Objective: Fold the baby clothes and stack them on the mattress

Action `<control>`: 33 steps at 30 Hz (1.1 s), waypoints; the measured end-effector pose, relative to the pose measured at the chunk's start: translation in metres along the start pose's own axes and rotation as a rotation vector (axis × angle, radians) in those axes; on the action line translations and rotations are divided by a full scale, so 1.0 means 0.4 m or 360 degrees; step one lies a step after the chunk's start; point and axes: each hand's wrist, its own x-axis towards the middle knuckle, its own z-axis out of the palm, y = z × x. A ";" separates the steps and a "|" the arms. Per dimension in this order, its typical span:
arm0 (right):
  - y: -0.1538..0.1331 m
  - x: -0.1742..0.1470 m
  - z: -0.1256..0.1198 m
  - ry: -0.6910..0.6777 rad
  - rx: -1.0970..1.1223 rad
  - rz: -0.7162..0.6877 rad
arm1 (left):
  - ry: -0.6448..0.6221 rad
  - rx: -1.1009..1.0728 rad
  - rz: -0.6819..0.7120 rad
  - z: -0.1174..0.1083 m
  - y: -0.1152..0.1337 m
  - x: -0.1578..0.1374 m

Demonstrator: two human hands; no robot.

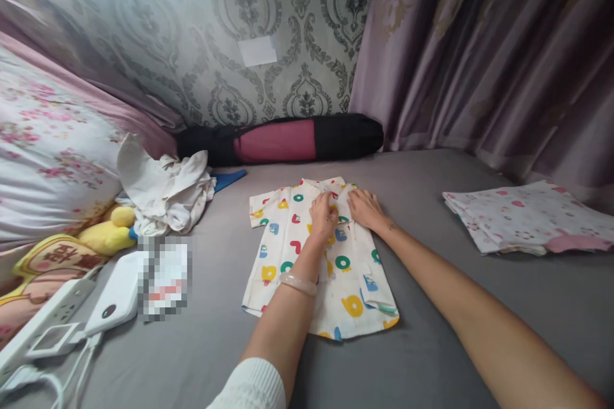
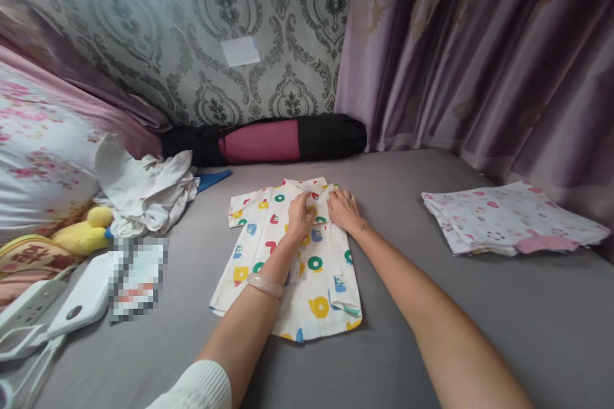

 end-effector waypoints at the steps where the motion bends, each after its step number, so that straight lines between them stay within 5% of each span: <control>1: 0.004 0.014 -0.001 0.0003 -0.0020 0.0027 | -0.0013 -0.0020 0.0000 -0.001 0.001 -0.001; 21: 0.102 0.148 0.023 -0.0176 0.0626 0.0415 | -0.0218 0.0218 0.0089 -0.003 0.024 -0.009; 27: -0.002 0.147 -0.003 0.0042 0.0432 0.0430 | -0.0036 0.0063 -0.0019 -0.017 0.040 -0.004; 33: -0.097 0.113 0.054 -0.0077 0.0167 0.0239 | 0.0311 -0.0077 -0.0464 -0.053 0.022 0.014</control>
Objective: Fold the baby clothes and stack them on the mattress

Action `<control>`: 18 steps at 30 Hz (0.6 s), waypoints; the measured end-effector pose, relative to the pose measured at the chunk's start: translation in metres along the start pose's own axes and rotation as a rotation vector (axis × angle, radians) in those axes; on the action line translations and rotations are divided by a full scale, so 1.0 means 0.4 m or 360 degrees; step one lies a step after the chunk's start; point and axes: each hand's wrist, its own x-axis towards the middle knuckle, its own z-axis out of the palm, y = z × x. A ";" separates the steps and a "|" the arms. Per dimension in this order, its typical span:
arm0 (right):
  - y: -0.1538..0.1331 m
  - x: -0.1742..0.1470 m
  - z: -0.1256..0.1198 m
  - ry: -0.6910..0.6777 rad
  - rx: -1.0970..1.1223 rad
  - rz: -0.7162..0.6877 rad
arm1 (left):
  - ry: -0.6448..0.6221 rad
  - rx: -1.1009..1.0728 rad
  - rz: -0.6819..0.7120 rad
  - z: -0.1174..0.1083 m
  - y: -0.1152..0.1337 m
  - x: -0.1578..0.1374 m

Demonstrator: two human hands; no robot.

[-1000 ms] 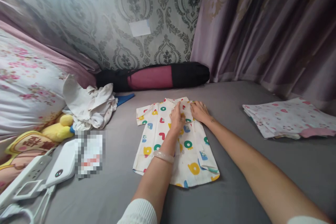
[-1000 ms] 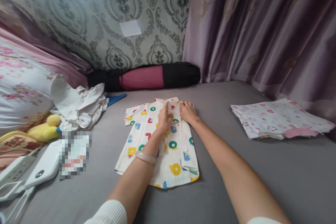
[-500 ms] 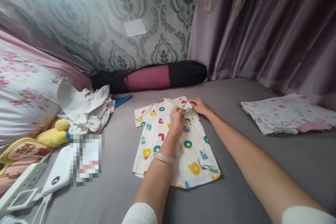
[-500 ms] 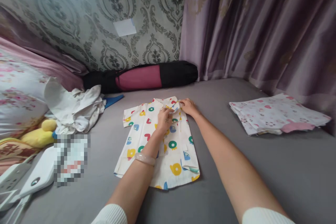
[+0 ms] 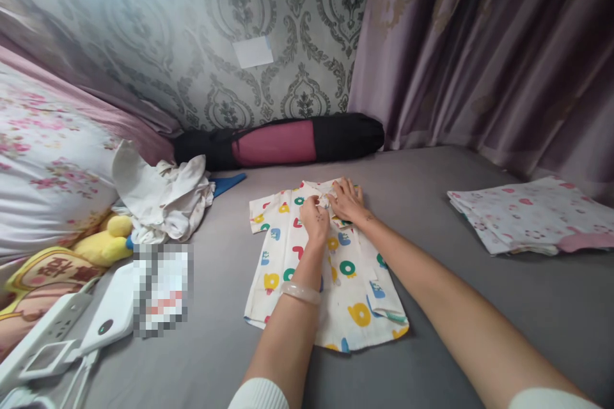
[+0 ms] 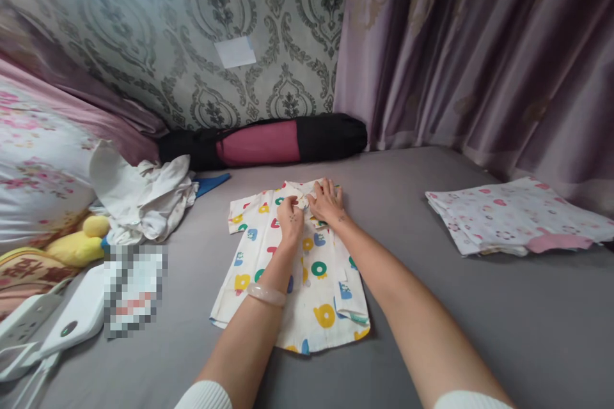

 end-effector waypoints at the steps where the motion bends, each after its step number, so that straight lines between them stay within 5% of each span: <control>1: 0.000 0.001 0.008 -0.0012 -0.0014 0.0012 | 0.0024 -0.0003 -0.0031 -0.002 -0.003 0.002; 12: 0.001 -0.003 0.019 0.0058 -0.0049 0.0043 | -0.0085 -0.0030 -0.0087 -0.007 -0.041 0.003; 18: -0.003 -0.024 -0.006 0.0143 0.0062 0.0100 | -0.0386 0.0229 0.0035 -0.111 -0.039 -0.030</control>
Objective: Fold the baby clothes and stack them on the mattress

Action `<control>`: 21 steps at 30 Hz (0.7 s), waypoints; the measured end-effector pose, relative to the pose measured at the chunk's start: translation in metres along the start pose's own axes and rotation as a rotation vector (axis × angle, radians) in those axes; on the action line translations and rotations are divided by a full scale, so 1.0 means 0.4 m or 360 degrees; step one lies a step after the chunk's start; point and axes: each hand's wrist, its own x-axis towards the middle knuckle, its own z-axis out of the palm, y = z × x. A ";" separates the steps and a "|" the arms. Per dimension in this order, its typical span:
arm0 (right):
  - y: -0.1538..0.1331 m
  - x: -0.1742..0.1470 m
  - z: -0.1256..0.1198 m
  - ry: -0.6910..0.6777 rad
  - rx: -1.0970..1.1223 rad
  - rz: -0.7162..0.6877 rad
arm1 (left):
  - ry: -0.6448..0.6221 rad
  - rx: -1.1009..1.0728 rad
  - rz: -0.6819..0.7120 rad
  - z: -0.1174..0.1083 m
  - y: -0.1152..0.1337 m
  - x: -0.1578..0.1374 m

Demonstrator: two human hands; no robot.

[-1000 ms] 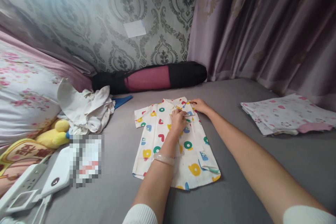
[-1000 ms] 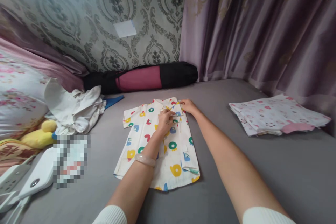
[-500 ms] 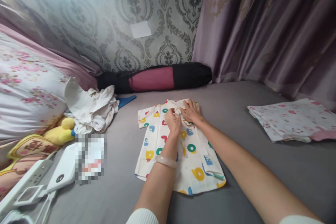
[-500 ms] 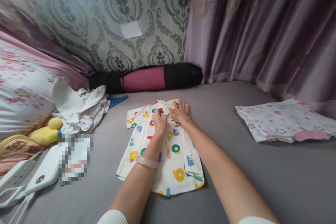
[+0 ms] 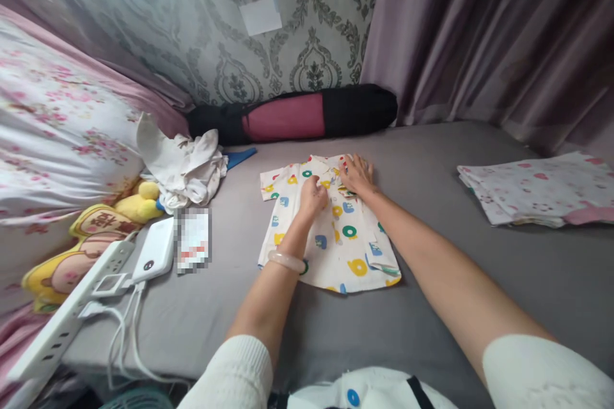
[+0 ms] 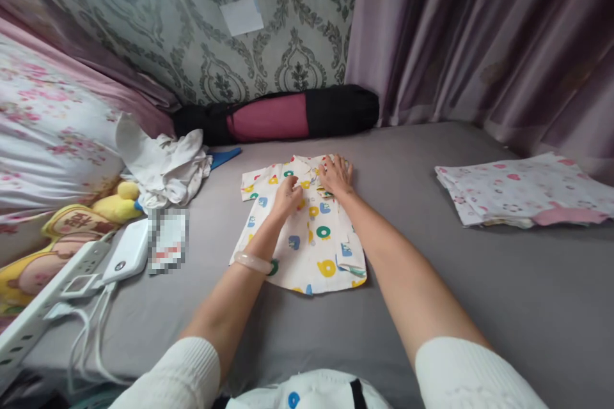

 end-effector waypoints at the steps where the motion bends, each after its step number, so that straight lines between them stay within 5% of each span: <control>1: -0.002 -0.010 -0.005 -0.0027 0.0000 -0.0015 | -0.0049 0.0062 0.0040 -0.024 -0.009 -0.017; 7: -0.018 -0.072 -0.005 -0.0256 -0.0067 -0.0087 | -0.0201 0.0564 0.0336 -0.120 -0.087 -0.136; 21: -0.026 -0.056 -0.005 -0.0346 -0.0199 -0.0041 | -0.0151 0.0910 0.0301 -0.116 -0.159 -0.216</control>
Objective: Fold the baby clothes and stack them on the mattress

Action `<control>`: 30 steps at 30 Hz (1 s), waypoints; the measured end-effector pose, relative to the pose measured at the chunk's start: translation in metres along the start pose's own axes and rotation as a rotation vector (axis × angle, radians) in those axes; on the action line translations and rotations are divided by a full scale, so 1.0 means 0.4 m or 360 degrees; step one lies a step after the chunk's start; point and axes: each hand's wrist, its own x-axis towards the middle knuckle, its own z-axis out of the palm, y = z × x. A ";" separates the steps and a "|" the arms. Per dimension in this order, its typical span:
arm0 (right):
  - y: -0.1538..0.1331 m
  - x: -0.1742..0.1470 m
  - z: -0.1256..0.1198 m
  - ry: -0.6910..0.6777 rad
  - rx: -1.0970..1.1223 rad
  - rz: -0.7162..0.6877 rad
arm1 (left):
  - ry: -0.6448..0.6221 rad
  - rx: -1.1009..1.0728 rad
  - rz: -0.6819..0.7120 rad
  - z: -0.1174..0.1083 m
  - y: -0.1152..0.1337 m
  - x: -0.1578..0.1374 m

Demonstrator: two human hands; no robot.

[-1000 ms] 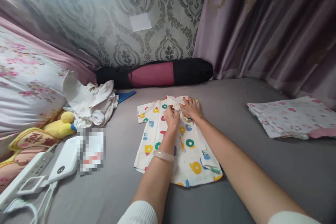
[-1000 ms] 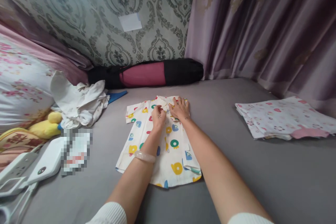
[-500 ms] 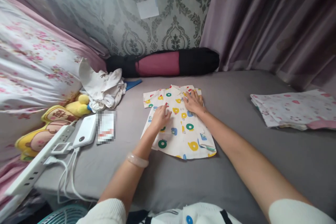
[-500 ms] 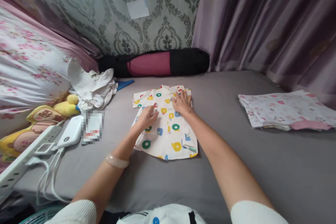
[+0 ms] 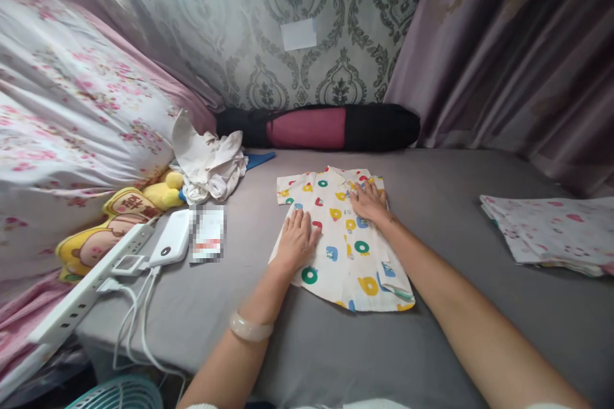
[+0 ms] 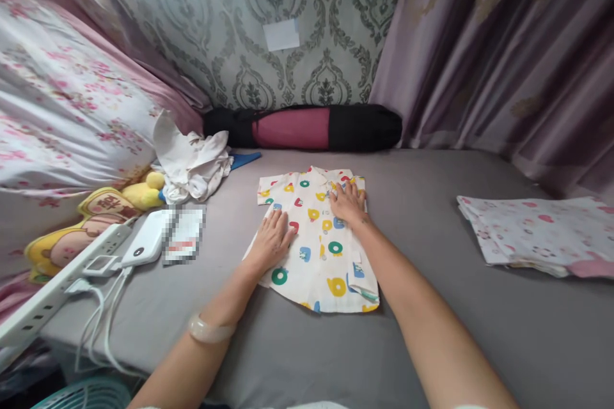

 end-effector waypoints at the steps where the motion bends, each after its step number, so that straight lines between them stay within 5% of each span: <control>1: -0.003 0.008 -0.003 0.0047 -0.0004 -0.0011 | 0.0012 0.0015 0.0001 -0.001 -0.004 -0.002; 5: -0.026 0.056 -0.005 0.0243 -0.0049 -0.0069 | 0.0038 0.0086 0.0024 0.002 -0.009 -0.005; 22: -0.051 0.110 0.005 -0.0005 -0.0046 0.0043 | -0.0002 0.0090 -0.0043 0.021 -0.006 -0.005; 25: -0.104 0.104 -0.004 0.0114 -0.0074 -0.0138 | -0.0004 0.0044 -0.0029 0.018 -0.006 -0.006; 30: -0.202 0.125 0.014 -0.0032 -0.0068 -0.0460 | -0.0036 0.0019 -0.0034 0.008 -0.005 -0.005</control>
